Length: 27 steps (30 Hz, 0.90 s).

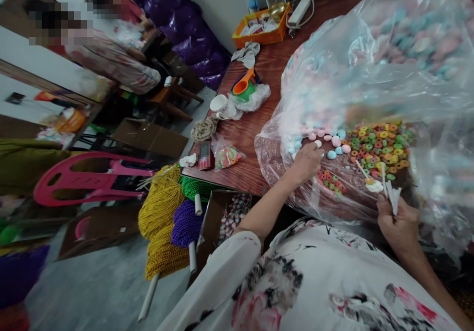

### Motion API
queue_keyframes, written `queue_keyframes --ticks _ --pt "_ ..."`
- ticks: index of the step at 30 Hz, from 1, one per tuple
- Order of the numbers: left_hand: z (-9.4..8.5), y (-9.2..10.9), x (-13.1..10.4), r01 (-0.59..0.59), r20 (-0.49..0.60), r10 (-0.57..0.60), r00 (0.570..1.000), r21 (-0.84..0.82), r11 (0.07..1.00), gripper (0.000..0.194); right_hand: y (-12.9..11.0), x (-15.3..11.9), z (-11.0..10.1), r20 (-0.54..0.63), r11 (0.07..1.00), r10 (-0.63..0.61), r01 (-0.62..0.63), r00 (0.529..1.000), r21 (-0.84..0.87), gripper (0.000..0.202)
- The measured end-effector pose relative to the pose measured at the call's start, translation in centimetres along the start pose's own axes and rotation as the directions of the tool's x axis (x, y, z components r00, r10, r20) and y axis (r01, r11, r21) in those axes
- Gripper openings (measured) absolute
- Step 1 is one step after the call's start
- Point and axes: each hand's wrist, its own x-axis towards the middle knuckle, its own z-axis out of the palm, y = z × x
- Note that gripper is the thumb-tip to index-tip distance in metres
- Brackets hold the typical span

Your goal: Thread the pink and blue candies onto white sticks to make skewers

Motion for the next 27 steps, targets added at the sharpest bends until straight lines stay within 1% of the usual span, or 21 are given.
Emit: queue_keyframes --ticks 2,3,4,5,6,8,9,10,11,12,15,17,19,21,23,27 --pt "0.6 -1.0 0.3 -0.027 -0.133 0.010 0.991 -0.127 0.991 0.016 0.2 -0.2 0.0 -0.001 0.999 -0.022 0.022 1.000 -0.023 0.014" --pt "0.6 -1.6 0.8 -0.027 -0.207 -0.013 0.978 -0.190 0.981 0.017 0.2 -0.3 0.0 -0.007 0.999 -0.034 0.034 0.999 -0.024 0.013" --pt "0.4 -2.3 1.5 -0.017 -0.275 -0.052 0.960 -0.243 0.970 0.019 0.3 -0.3 0.0 -0.011 0.999 -0.049 0.048 0.999 -0.018 0.013" --pt "-0.1 -3.0 2.4 -0.006 -0.319 -0.085 0.944 -0.272 0.962 0.022 0.4 -0.3 0.0 -0.012 0.998 -0.063 0.063 0.998 -0.012 0.012" --pt "-0.6 -3.8 3.4 0.004 -0.375 -0.128 0.918 -0.313 0.950 0.023 0.4 -0.3 0.0 -0.016 0.997 -0.076 0.076 0.997 -0.008 0.012" --pt "-1.7 -4.9 5.2 0.011 -0.450 -0.193 0.872 -0.376 0.926 0.025 0.5 -0.3 0.0 -0.027 0.995 -0.102 0.102 0.994 -0.006 0.011" --pt "-2.0 -5.2 5.8 0.005 -0.473 -0.209 0.856 -0.396 0.918 0.025 0.6 -0.3 0.1 -0.032 0.994 -0.109 0.109 0.994 -0.006 0.011" --pt "-2.0 -5.2 6.2 -0.007 -0.479 -0.203 0.854 -0.400 0.917 0.025 0.6 -0.3 0.1 -0.032 0.994 -0.113 0.113 0.993 -0.003 0.010" --pt "-1.8 -4.9 6.4 -0.023 -0.471 -0.174 0.865 -0.384 0.923 0.024 0.6 -0.3 0.1 -0.028 0.994 -0.113 0.113 0.993 0.002 0.010" --pt "-1.3 -4.5 6.4 -0.039 -0.447 -0.130 0.885 -0.349 0.936 0.024 0.6 -0.3 0.2 -0.025 0.994 -0.112 0.112 0.993 0.009 0.010" --pt "0.7 -3.0 5.9 -0.055 -0.299 0.014 0.954 -0.130 0.990 0.021 0.4 -0.2 0.1 -0.025 0.993 -0.118 0.118 0.993 0.017 0.010" --pt "1.3 -2.4 5.7 -0.045 -0.195 0.051 0.979 0.032 0.998 0.022 0.2 -0.1 0.0 -0.019 0.991 -0.130 0.130 0.991 0.003 0.010" --pt "1.3 -2.0 5.6 -0.044 -0.125 0.061 0.990 0.136 0.990 0.024 -0.1 0.0 -0.2 -0.004 0.991 -0.137 0.137 0.991 -0.008 0.011" --pt "0.8 -2.0 5.7 -0.044 -0.090 0.062 0.994 0.185 0.982 0.027 -0.4 0.1 -0.3 0.001 0.991 -0.134 0.134 0.991 -0.010 0.012" --pt "0.4 -2.0 5.6 -0.038 -0.067 0.052 0.996 0.193 0.980 0.028 -0.5 0.2 -0.3 -0.002 0.992 -0.127 0.127 0.992 -0.007 0.011" --pt "0.4 -2.2 5.5 -0.045 -0.056 0.053 0.997 0.122 0.991 0.027 -0.4 0.1 -0.3 -0.001 0.992 -0.128 0.128 0.992 0.013 0.010"
